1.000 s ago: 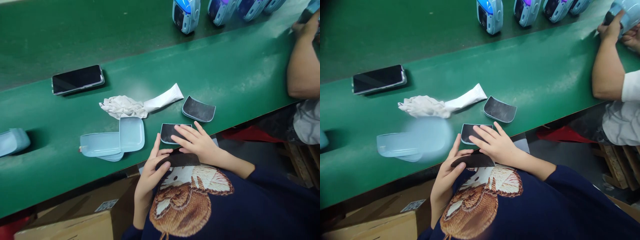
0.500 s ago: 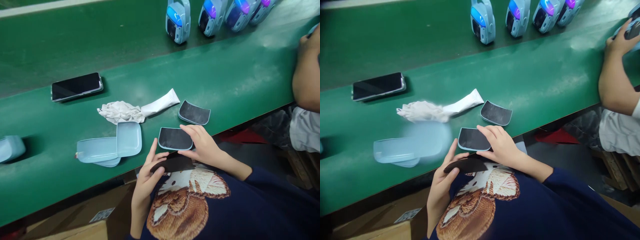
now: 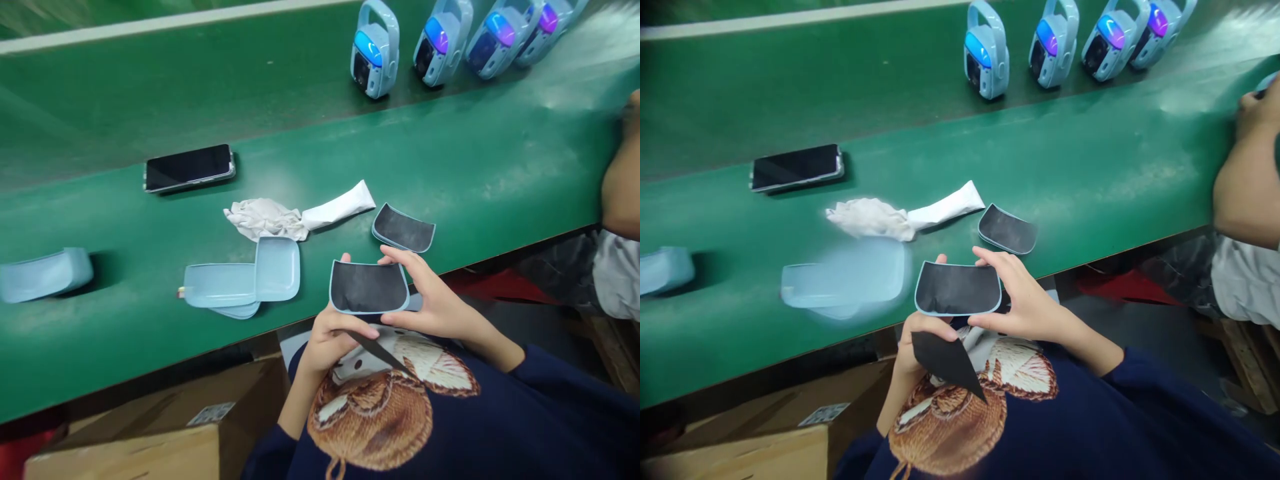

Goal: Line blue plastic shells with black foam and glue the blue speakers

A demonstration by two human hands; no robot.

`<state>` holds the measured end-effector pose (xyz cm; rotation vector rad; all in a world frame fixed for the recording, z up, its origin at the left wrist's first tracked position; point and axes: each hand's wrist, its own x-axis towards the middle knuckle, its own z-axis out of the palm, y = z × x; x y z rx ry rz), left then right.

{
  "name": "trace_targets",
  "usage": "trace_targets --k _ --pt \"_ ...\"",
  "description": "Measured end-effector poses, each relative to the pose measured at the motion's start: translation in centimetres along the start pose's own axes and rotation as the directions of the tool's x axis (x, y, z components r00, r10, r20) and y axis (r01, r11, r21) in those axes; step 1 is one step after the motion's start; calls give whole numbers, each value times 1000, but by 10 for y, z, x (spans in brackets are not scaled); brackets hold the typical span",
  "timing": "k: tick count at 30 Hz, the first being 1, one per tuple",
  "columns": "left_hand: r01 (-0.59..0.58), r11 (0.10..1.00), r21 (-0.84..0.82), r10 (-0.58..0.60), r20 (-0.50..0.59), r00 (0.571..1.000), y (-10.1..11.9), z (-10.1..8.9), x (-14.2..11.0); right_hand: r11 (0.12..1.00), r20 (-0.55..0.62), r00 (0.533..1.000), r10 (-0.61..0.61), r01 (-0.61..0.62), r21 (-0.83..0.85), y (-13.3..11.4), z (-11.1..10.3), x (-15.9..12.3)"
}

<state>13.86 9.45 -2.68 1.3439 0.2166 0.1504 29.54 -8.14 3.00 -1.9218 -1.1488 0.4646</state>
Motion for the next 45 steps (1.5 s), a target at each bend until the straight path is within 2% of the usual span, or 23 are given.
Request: trace_targets --k 4,8,13,17,19,23,25,27,31,33,39,42,45 --pt "-176 978 111 170 61 984 14 2 3 999 129 992 -16 22 -49 -9 -1 3" --pt "-352 908 227 315 182 931 26 1 0 998 249 968 -33 47 -52 -17 -7 8" --pt "-434 875 215 388 226 893 13 -2 -4 999 341 939 -50 54 -2 -22 -9 15" --pt "-507 850 145 479 190 857 3 -4 -7 997 404 912 -75 80 5 -24 -8 21" --pt "-501 853 145 476 177 862 0 -6 -10 996 415 906 -83 93 -3 -26 -8 22" --pt "-287 946 151 275 92 957 -7 -9 -14 994 425 900 -96 106 2 -27 -9 23" --pt "-238 962 137 234 46 971 -10 -9 -14 995 434 896 -97 102 12 -24 -9 24" --pt "-280 948 152 276 46 960 -12 -8 -11 996 445 892 -85 86 18 -21 -9 26" --pt "-469 858 210 457 106 883 -12 -7 -2 999 478 877 -43 40 17 -18 -9 34" --pt "-514 823 242 504 106 857 -10 -8 2 1000 494 869 9 4 -25 -22 -8 40" --pt "-510 795 330 524 53 850 -5 -18 6 970 529 837 144 -15 -242 -39 -2 66" --pt "-508 802 314 530 15 848 -7 -22 3 954 595 782 185 3 -300 -44 -1 82" --pt "-474 838 269 503 -46 863 -12 -26 0 955 663 725 185 27 -296 -46 -3 95"
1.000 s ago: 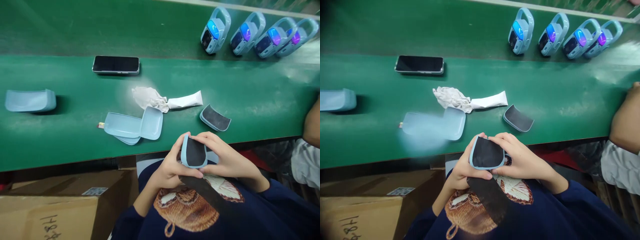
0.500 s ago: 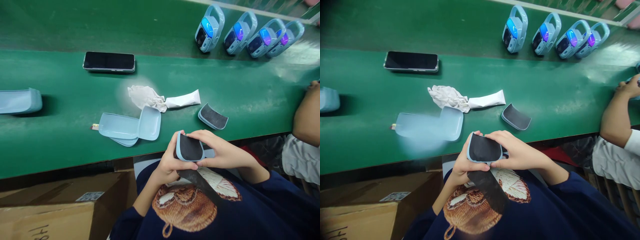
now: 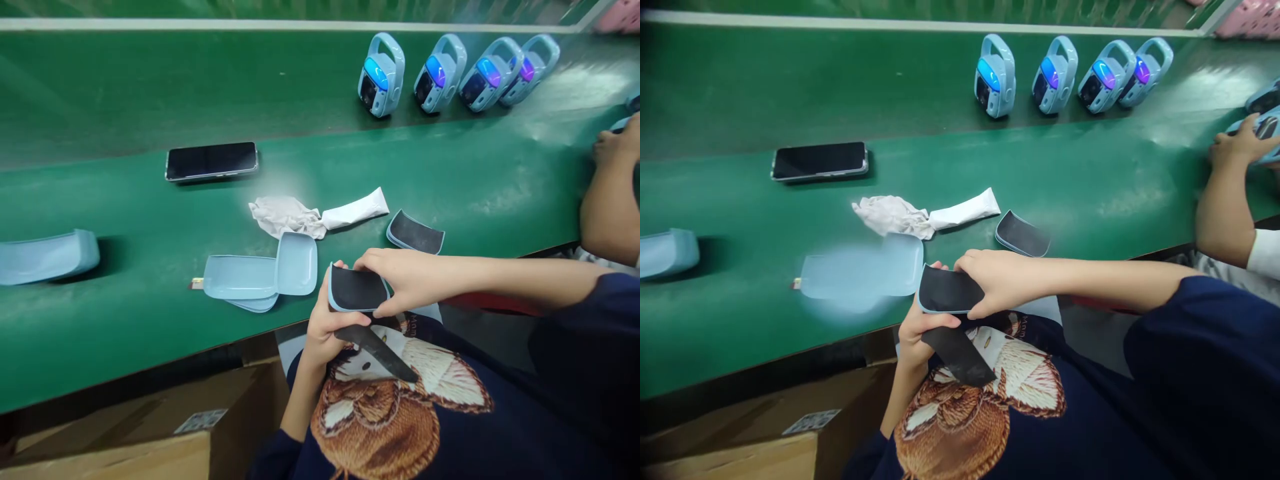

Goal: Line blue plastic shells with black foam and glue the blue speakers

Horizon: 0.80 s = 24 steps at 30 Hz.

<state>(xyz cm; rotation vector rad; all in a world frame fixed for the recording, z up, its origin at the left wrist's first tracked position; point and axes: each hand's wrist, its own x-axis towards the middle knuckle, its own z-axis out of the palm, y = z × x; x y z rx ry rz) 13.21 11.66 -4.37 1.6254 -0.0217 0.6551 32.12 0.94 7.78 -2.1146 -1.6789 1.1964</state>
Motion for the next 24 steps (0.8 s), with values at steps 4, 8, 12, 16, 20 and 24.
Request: trace_targets --k 4,8,12,16,20,24 --pt "82 995 -51 -85 -54 995 -6 0 -3 1000 83 996 15 -15 -6 2 -9 9" --pt "112 988 -110 -120 -74 990 -12 2 -2 995 85 996 42 -49 90 10 -10 15" --pt "155 976 -153 -170 -92 981 -14 0 -1 981 -5 999 54 -52 186 20 -9 16" --pt "254 952 -170 -276 -127 953 -15 -8 -3 958 -114 993 32 2 286 20 -15 6" --pt "276 949 -154 -294 -107 950 -18 -13 -6 969 -120 992 -27 55 242 8 -15 -13" --pt "384 900 -206 -408 -92 908 -15 -11 -13 989 -375 925 -61 106 103 15 -8 -41"
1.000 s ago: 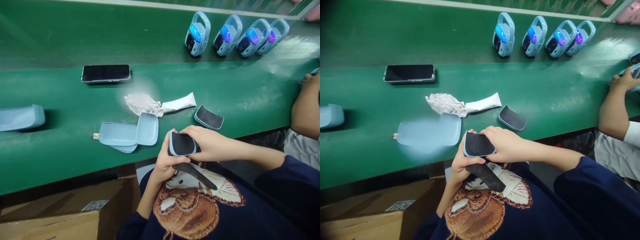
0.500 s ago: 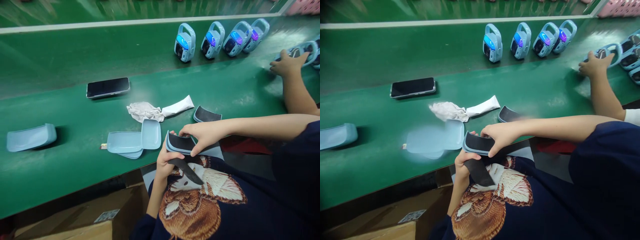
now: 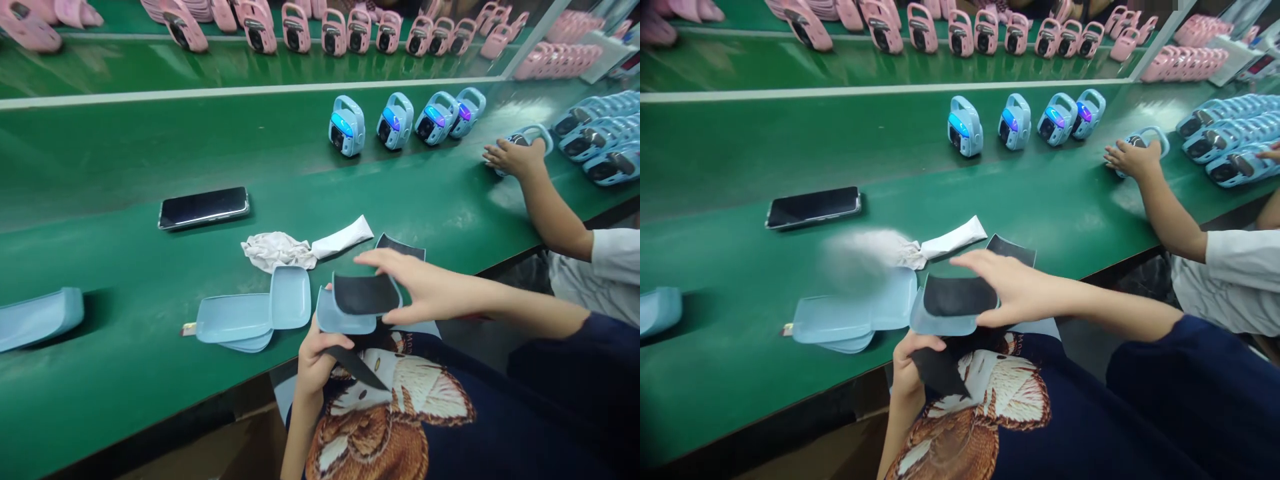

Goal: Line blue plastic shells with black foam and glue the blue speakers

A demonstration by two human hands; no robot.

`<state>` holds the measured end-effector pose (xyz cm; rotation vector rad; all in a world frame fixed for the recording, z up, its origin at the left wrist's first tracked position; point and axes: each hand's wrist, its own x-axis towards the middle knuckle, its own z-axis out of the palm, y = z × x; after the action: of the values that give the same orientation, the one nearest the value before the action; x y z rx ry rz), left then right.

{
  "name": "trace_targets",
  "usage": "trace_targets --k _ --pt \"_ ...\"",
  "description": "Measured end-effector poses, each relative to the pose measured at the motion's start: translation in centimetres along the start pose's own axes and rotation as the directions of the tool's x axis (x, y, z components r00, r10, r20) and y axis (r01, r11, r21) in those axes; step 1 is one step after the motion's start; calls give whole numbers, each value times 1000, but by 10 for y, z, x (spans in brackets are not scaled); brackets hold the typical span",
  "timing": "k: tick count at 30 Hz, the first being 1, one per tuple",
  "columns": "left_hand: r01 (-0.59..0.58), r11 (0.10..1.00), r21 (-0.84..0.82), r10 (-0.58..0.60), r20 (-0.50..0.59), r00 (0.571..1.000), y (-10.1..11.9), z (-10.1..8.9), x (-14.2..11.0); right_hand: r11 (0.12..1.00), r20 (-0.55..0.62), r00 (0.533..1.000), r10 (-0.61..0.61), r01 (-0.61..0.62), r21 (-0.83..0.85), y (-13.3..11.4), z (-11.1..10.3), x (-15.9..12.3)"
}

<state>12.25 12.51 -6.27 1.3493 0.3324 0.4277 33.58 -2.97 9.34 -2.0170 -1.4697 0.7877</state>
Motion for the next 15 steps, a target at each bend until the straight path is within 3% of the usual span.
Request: trace_targets --k 3,5,9,11,15 --pt "106 984 -145 -107 1 994 1 -2 -1 986 -299 945 134 -159 -58 22 -10 -23" --pt "161 951 -264 -136 109 985 1 -8 6 948 -385 888 252 -306 -85 39 -17 -33" --pt "283 878 -386 -129 377 917 0 -21 26 892 -319 877 361 -424 -158 64 -20 -36" --pt "295 879 -373 -139 392 910 0 -22 29 886 -273 888 370 -425 -184 72 -19 -33" --pt "276 917 -289 -180 318 931 4 -15 18 892 -258 907 334 -392 -223 77 -13 -32"
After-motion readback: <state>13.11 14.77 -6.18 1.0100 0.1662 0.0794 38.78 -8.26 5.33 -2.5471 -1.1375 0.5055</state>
